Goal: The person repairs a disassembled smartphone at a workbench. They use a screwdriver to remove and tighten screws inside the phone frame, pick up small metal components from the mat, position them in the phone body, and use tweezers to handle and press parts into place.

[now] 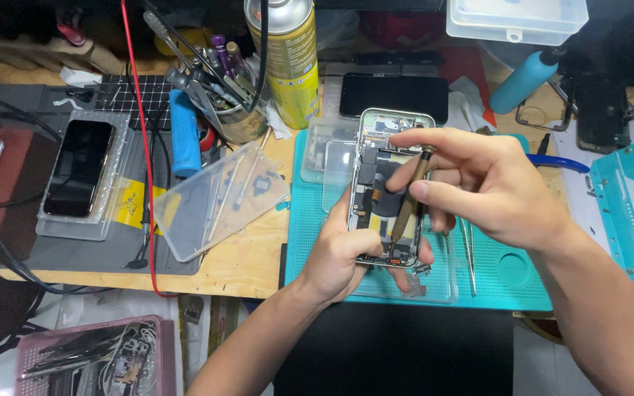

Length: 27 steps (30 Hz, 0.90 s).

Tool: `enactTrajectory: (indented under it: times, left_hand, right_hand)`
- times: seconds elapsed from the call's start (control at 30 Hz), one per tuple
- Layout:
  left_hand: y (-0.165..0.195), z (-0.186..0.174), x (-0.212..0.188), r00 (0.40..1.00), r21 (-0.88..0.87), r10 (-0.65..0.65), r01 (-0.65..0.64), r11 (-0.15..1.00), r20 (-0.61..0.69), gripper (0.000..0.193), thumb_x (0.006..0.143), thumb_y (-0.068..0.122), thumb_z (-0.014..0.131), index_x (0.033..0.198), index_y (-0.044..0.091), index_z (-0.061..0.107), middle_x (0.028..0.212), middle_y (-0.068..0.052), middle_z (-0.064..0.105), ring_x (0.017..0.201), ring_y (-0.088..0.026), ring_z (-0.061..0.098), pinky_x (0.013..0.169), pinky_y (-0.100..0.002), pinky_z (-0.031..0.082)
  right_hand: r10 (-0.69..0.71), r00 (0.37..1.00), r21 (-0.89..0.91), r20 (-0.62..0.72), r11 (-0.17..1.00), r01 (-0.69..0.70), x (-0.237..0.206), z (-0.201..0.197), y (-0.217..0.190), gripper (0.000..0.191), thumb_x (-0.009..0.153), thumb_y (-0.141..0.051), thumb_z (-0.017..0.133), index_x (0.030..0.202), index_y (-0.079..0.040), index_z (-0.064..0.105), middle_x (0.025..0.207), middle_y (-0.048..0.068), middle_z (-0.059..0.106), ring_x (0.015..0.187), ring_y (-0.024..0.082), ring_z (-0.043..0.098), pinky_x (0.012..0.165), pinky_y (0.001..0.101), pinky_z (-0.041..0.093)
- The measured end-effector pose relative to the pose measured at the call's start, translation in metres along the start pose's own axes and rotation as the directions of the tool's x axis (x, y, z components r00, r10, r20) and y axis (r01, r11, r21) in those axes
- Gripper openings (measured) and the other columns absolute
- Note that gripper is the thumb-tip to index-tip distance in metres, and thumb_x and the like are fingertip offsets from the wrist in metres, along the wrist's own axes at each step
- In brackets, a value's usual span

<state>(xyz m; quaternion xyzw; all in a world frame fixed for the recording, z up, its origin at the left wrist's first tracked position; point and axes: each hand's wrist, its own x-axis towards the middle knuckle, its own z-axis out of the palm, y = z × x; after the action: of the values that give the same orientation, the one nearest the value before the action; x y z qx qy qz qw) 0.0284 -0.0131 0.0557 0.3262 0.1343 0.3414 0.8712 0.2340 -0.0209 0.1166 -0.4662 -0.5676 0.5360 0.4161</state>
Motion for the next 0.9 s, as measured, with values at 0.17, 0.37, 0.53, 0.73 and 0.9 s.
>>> enactTrajectory:
  times: [0.17, 0.37, 0.53, 0.73, 0.9]
  left_hand:
    - [0.003, 0.003, -0.003, 1.0, 0.014, 0.004, -0.004, 1.0, 0.008, 0.069, 0.083, -0.005, 0.049, 0.149, -0.005, 0.031, 0.117, -0.03, 0.06, 0.091, -0.039, 0.072, 0.056, -0.042, 0.061]
    - [0.005, 0.007, -0.007, 1.0, 0.028, 0.003, -0.002, 1.0, -0.008, 0.072, 0.081, -0.004, 0.051, 0.15, -0.003, 0.031, 0.115, -0.028, 0.06, 0.09, -0.037, 0.072, 0.053, -0.042, 0.062]
    - [0.007, 0.008, -0.009, 1.0, 0.057, -0.016, 0.016, 0.998, 0.007, 0.067, 0.085, -0.003, 0.053, 0.149, -0.006, 0.032, 0.121, -0.027, 0.061, 0.092, -0.036, 0.071, 0.055, -0.041, 0.061]
    - [0.008, 0.007, -0.009, 1.0, 0.04, 0.009, -0.009, 0.999, 0.004, 0.07, 0.081, -0.003, 0.052, 0.149, -0.004, 0.033, 0.117, -0.028, 0.061, 0.09, -0.036, 0.072, 0.053, -0.04, 0.06]
    - [0.01, 0.007, -0.012, 1.0, 0.069, -0.012, 0.01, 0.998, 0.022, 0.069, 0.086, -0.002, 0.051, 0.152, -0.004, 0.032, 0.105, -0.03, 0.065, 0.088, -0.035, 0.072, 0.054, -0.039, 0.06]
  right_hand:
    - [-0.029, 1.0, -0.076, -0.004, 0.997, 0.029, -0.001, 0.001, -0.002, 0.05, 0.089, -0.001, 0.07, 0.139, 0.0, 0.063, 0.086, 0.01, 0.075, 0.056, 0.005, 0.06, 0.049, 0.0196, 0.049]
    - [-0.009, 1.0, -0.029, 0.009, 1.0, 0.009, -0.007, 0.0, -0.002, 0.053, 0.088, 0.001, 0.066, 0.14, 0.0, 0.059, 0.098, 0.009, 0.078, 0.064, 0.004, 0.063, 0.051, 0.0191, 0.05]
    - [-0.1, 0.995, -0.234, -0.002, 0.967, 0.097, -0.008, 0.002, 0.002, 0.051, 0.091, 0.002, 0.076, 0.141, 0.002, 0.067, 0.076, 0.013, 0.071, 0.056, 0.006, 0.057, 0.047, 0.0206, 0.044]
    - [0.014, 0.999, -0.027, 0.039, 1.0, -0.013, -0.005, -0.001, -0.003, 0.054, 0.086, 0.002, 0.067, 0.14, -0.001, 0.061, 0.095, 0.008, 0.08, 0.064, 0.003, 0.064, 0.048, 0.0198, 0.049]
    - [-0.104, 0.994, -0.226, 0.025, 0.968, 0.107, -0.007, 0.004, -0.003, 0.055, 0.085, 0.001, 0.074, 0.139, -0.001, 0.064, 0.078, 0.006, 0.073, 0.056, 0.002, 0.058, 0.046, 0.0188, 0.045]
